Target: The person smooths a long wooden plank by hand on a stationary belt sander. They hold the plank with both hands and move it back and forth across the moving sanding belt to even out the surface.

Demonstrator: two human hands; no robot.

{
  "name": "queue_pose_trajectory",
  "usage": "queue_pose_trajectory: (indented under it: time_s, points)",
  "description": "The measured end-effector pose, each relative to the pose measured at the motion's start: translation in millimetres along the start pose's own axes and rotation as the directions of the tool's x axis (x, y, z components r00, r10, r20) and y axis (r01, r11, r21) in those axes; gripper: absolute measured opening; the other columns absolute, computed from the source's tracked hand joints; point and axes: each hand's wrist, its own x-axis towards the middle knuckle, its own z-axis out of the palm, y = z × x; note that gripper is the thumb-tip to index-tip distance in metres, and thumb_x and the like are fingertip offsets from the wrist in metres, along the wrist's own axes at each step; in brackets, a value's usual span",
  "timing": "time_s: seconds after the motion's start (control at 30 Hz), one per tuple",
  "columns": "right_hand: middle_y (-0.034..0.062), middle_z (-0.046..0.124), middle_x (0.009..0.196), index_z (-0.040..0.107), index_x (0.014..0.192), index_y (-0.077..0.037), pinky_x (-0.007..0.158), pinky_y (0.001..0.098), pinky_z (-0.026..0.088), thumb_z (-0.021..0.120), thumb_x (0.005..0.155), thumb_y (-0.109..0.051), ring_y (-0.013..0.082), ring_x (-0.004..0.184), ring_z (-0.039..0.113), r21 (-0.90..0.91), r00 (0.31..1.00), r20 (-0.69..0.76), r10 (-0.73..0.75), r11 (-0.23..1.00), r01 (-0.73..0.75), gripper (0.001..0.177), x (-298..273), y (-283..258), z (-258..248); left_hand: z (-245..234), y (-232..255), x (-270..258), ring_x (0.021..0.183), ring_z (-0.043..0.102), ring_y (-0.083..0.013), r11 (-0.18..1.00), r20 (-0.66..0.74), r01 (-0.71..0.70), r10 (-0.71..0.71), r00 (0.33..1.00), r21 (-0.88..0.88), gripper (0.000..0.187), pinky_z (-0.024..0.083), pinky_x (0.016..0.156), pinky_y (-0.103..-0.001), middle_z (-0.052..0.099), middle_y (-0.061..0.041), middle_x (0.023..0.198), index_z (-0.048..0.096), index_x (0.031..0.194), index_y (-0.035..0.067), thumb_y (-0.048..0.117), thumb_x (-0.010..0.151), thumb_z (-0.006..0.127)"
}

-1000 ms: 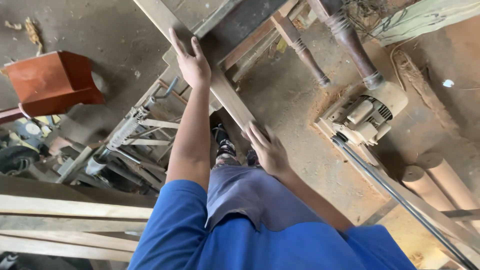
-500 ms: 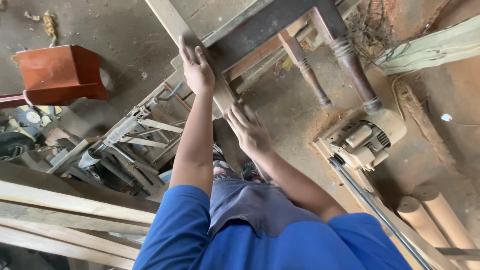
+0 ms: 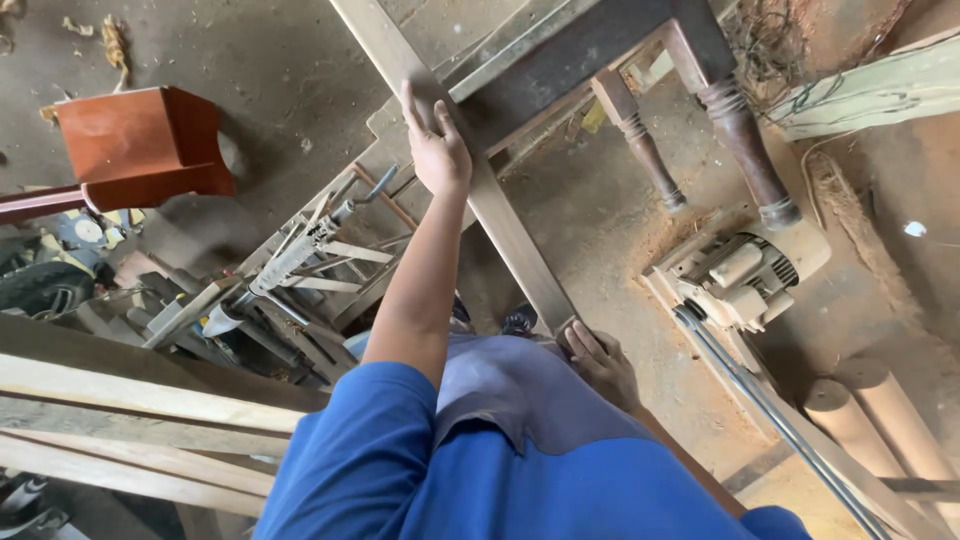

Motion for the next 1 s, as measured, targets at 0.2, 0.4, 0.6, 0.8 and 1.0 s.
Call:
queue_pose_trajectory:
  time_s: [0.2, 0.4, 0.6, 0.8, 1.0]
  points:
    - [-0.0042, 0.052, 0.156, 0.06, 0.148, -0.021, 0.085, 0.0277, 0.05, 0.05, 0.107, -0.025, 0.0128, 0.106, 0.064, -0.333, 0.998, 0.005, -0.064, 0.941, 0.062, 0.043, 141.2, -38.4, 8.3, -1.4, 1.1, 5.1, 0.108, 0.073, -0.0407, 0.999, -0.003, 0.02, -0.019, 1.0, 0.026, 0.055, 0.058, 0.075, -0.054, 0.066, -0.011, 0.143, 0.025, 0.152, 0.051, 0.053, 0.101, 0.043]
    - [-0.0069, 0.036, 0.166, 0.04, 0.158, -0.031, 0.096, 0.0494, 0.055, 0.048, 0.106, -0.031, 0.0389, 0.128, 0.051, -0.124, 0.982, 0.16, 0.104, 0.989, -0.085, 0.053, 238.5, -28.9, 66.5, 8.0, -7.9, 12.2, 0.108, 0.076, -0.0405, 0.998, -0.01, -0.063, 0.063, 0.998, 0.02, 0.058, 0.063, 0.071, -0.052, 0.058, -0.009, 0.155, 0.023, 0.154, 0.046, 0.06, 0.1, 0.04]
    - [-0.001, 0.044, 0.161, 0.044, 0.157, -0.013, 0.109, 0.0528, 0.053, 0.07, 0.098, -0.011, 0.0441, 0.136, 0.049, -0.077, 1.0, 0.014, -0.014, 0.997, 0.015, 0.064, 92.4, -35.8, 11.7, 5.1, -7.4, 10.7, 0.116, 0.075, -0.0363, 0.999, 0.012, -0.033, 0.033, 0.999, -0.023, 0.056, 0.064, 0.067, -0.047, 0.05, 0.003, 0.162, 0.022, 0.153, 0.047, 0.058, 0.102, 0.04]
    - [-0.0068, 0.053, 0.154, 0.062, 0.145, -0.022, 0.09, 0.0346, 0.046, 0.05, 0.105, -0.034, 0.0231, 0.129, 0.057, -0.236, 0.989, 0.069, -0.128, 0.962, 0.141, 0.043, -3.0, -5.2, -7.4, 1.4, -11.0, 6.1, 0.131, 0.069, -0.035, 0.997, -0.025, -0.062, 0.061, 0.998, -0.049, 0.052, 0.065, 0.078, -0.05, 0.053, 0.005, 0.161, 0.024, 0.151, 0.053, 0.058, 0.102, 0.042]
    - [-0.004, 0.05, 0.158, 0.052, 0.153, -0.018, 0.096, 0.0446, 0.048, 0.06, 0.104, -0.023, 0.0394, 0.138, 0.051, -0.092, 0.993, 0.084, -0.081, 0.992, 0.089, 0.049, 121.1, -22.9, 32.4, 10.5, -21.0, 14.7, 0.114, 0.076, -0.0388, 0.997, -0.056, -0.075, 0.073, 0.996, -0.032, 0.053, 0.064, 0.072, -0.05, 0.065, -0.006, 0.151, 0.024, 0.15, 0.054, 0.065, 0.1, 0.039]
